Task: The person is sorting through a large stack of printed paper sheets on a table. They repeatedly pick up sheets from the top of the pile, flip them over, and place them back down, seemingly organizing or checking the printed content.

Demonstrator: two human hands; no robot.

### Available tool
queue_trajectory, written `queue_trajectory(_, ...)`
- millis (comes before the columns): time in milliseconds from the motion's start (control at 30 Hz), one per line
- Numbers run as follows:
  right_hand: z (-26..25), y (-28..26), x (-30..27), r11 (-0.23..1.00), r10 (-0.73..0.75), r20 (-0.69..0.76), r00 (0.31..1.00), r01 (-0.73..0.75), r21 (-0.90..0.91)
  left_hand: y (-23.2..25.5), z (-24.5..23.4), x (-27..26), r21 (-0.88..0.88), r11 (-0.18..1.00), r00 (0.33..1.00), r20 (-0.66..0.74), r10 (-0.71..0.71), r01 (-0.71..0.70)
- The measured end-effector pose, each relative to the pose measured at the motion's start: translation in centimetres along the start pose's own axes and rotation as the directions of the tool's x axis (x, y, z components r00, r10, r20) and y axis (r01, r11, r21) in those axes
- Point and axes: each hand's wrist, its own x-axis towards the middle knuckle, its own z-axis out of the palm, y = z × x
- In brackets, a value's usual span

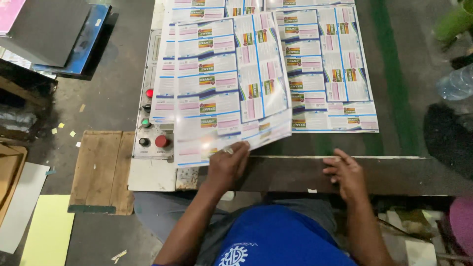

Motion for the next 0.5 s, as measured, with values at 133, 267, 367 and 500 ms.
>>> queue_trajectory(133, 5.3, 0.5, -2.4, 0.996, -0.040, 0.360, 0.932, 0.065, -0.058, 2.5, 3.5, -1.6, -0.150, 0.977, 0.975, 0.140, 0.174, -0.153)
queue_trajectory(267, 8.3, -0.6, -4.0, 0.991, 0.047, 0.311, 0.949, -0.005, -0.133, 4.4, 5.1, -1.7, -0.177, 0.964, 0.925, 0.291, 0.245, -0.199)
queue_trajectory(367, 7.2, -0.4, -1.9, 0.993, -0.057, 0.240, 0.969, 0.029, 0.119, 3.1, 5.2, -0.7, -0.103, 0.971, 0.932, 0.272, 0.238, -0.218)
queue_trajectory(500, 2.9, -1.2, -1.0, 0.971, -0.115, 0.125, 0.986, 0.085, 0.221, -3.0, 4.1, 1.4, 0.014, 0.990, 0.958, 0.256, 0.131, -0.139)
